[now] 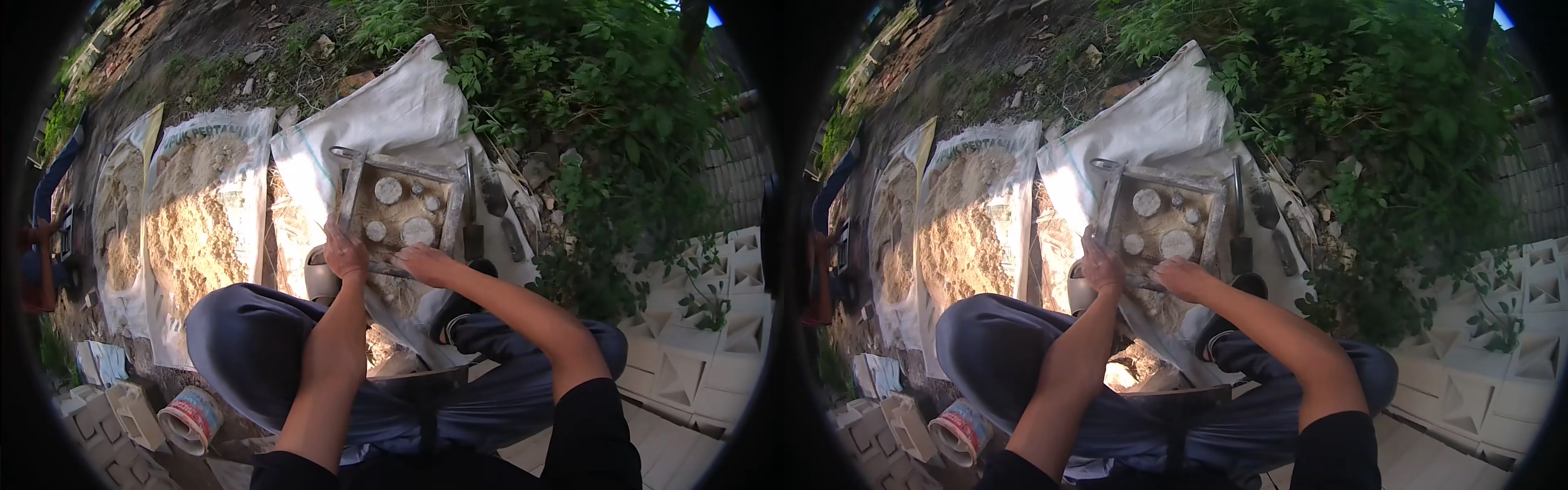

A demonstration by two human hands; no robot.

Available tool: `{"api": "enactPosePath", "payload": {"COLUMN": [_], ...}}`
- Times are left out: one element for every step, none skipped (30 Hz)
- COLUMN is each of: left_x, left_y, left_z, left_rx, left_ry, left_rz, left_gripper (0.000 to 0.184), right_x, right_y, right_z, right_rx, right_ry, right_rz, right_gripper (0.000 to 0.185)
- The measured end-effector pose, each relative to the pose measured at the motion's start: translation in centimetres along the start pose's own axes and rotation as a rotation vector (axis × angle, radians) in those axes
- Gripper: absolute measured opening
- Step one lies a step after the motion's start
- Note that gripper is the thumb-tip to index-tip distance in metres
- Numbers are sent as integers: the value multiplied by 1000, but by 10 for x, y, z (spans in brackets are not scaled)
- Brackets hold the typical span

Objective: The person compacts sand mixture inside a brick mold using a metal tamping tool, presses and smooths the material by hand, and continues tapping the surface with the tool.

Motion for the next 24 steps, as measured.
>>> {"api": "enactPosePath", "payload": {"left_x": [0, 0, -1, -2, -4, -6, -5, -3, -3, -5, -7, -7, -6, -4, -4, -6, -8, -6, -4, -2, -2, -2, -2, -4], "left_y": [-1, -1, 0, 1, 2, 1, 1, 1, 2, 4, 5, 3, 2, 1, 3, 4, 5, 3, 1, 0, 0, -1, -1, 0], "left_z": [-1, -1, 0, 0, 0, 0, 1, 0, 0, -1, 0, 0, 0, 0, 1, 1, 1, 1, 1, 0, 0, 0, 0, 0], "left_rx": [-8, -18, -20, -25, -27, -29, -7, 16, 19, 6, -11, -12, -8, -7, -11, -9, -7, -10, -11, -13, -16, -20, -24, -24], "left_ry": [-5, -11, -8, -8, -9, -12, 1, 17, 20, 14, 4, 2, 3, 5, 7, 8, 7, 8, 1, -5, -3, -16, -30, -31], "left_rz": [-6, -15, -15, -15, -17, -22, -10, 6, 9, -1, -15, -16, -3, 12, 15, 1, -15, -14, -17, -21, -20, -19, -18, -18], "left_gripper": [34, 35, 35, 35, 35, 35, 35, 34, 34, 34, 34, 34, 34, 34, 34, 34, 33, 33, 33, 33, 33, 33, 33, 33], "right_x": [1, -1, -2, -3, -6, -10, -10, -13, -14, -11, -12, -13, -14, -15, -15, -15, -14, -14, -13, -14, -14, -14, -17, -16], "right_y": [0, 1, 3, 4, 4, 4, 5, 9, 15, 16, 21, 26, 22, 17, 15, 11, 8, 3, -1, -6, -7, -6, -7, -4], "right_z": [-2, -5, -8, -10, -14, -19, -25, -32, -38, -39, -39, -38, -36, -32, -29, -28, -27, -26, -23, -21, -19, -16, -14, -12], "right_rx": [3, 0, -4, -4, 47, 96, 93, -16, -123, -116, -134, -154, -155, -159, -161, -161, -171, -180, -180, -172, -164, -165, -119, -73], "right_ry": [5, 1, -3, -1, -60, -121, -123, -251, -376, -378, -409, -437, -436, -416, -397, -394, -424, -453, -447, -491, -536, -534, -608, -682], "right_rz": [4, 11, 17, 15, 95, 174, 172, 114, 57, 62, -51, -165, -165, -175, -185, -184, -163, -141, -141, -97, -53, -54, 4, 63], "right_gripper": [37, 35, 34, 34, 33, 32, 32, 27, 23, 23, 18, 13, 13, 9, 7, 7, 11, 16, 16, 17, 18, 18, 14, 11]}}
Point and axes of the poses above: each hand's wrist, its own z-axis towards the middle knuckle, its own y-axis out of the back of the hand, x = y × z, the point moved 4 cm from there along z, towards the middle knuckle, and after that the axes turned 5 degrees about -x, right-handed, at the moved point
